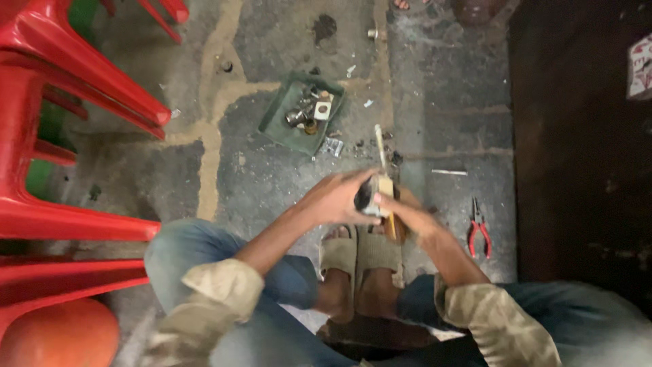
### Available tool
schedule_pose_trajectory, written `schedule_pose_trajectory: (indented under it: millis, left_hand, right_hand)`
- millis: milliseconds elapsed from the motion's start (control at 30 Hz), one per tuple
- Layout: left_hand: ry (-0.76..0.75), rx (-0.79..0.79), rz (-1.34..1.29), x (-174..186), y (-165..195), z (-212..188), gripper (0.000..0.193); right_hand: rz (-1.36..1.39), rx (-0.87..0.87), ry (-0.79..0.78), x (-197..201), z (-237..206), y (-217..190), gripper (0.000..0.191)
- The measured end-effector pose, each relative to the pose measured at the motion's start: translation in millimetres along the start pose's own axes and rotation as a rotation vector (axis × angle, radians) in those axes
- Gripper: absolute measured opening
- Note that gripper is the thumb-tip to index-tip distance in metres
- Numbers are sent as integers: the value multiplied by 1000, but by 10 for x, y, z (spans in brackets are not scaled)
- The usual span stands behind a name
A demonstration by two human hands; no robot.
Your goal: The person sits on the floor and uses a hammer to repeatedly strike a small metal lock cylinder held in their left hand. They occasionally pause to inspect the cylinder or use a screwdriver to pry at it before resuming hammering.
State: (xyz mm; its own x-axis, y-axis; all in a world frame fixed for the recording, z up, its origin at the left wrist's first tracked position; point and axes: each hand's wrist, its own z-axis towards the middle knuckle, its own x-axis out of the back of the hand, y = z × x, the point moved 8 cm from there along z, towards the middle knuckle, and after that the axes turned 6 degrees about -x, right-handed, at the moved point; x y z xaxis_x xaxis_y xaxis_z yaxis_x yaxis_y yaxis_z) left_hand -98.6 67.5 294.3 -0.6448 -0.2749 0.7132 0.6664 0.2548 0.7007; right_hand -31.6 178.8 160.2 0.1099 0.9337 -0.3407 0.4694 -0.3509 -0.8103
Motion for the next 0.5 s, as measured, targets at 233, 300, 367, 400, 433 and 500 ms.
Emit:
schedule_pose_trajectory:
  millis: [233,300,367,400,433,500]
  left_hand:
    - [-107,-27,117,255,257,-160,91]
    - [-71,-112,66,267,274,-135,87]
    - [56,-119,-67,329,195,-78,86]
    - [119,-123,-131,365,141,-38,85]
    - [168,-56,-210,393,20,13,85]
    - [258,83,-361,467,-243,121,85]
  right_hand:
    - [-24,72,-137,-396,-404,-302,65]
    - [-23,-26,-60,-355,-452,-333,64]
    - [7,-150,58,-248,-483,-356,64]
    - [38,-226,135,-175,-503,-357,64]
    - [71,-308,210,-107,-539,-345,64]
    - [-83,-75,295,-13,-627,-629,58]
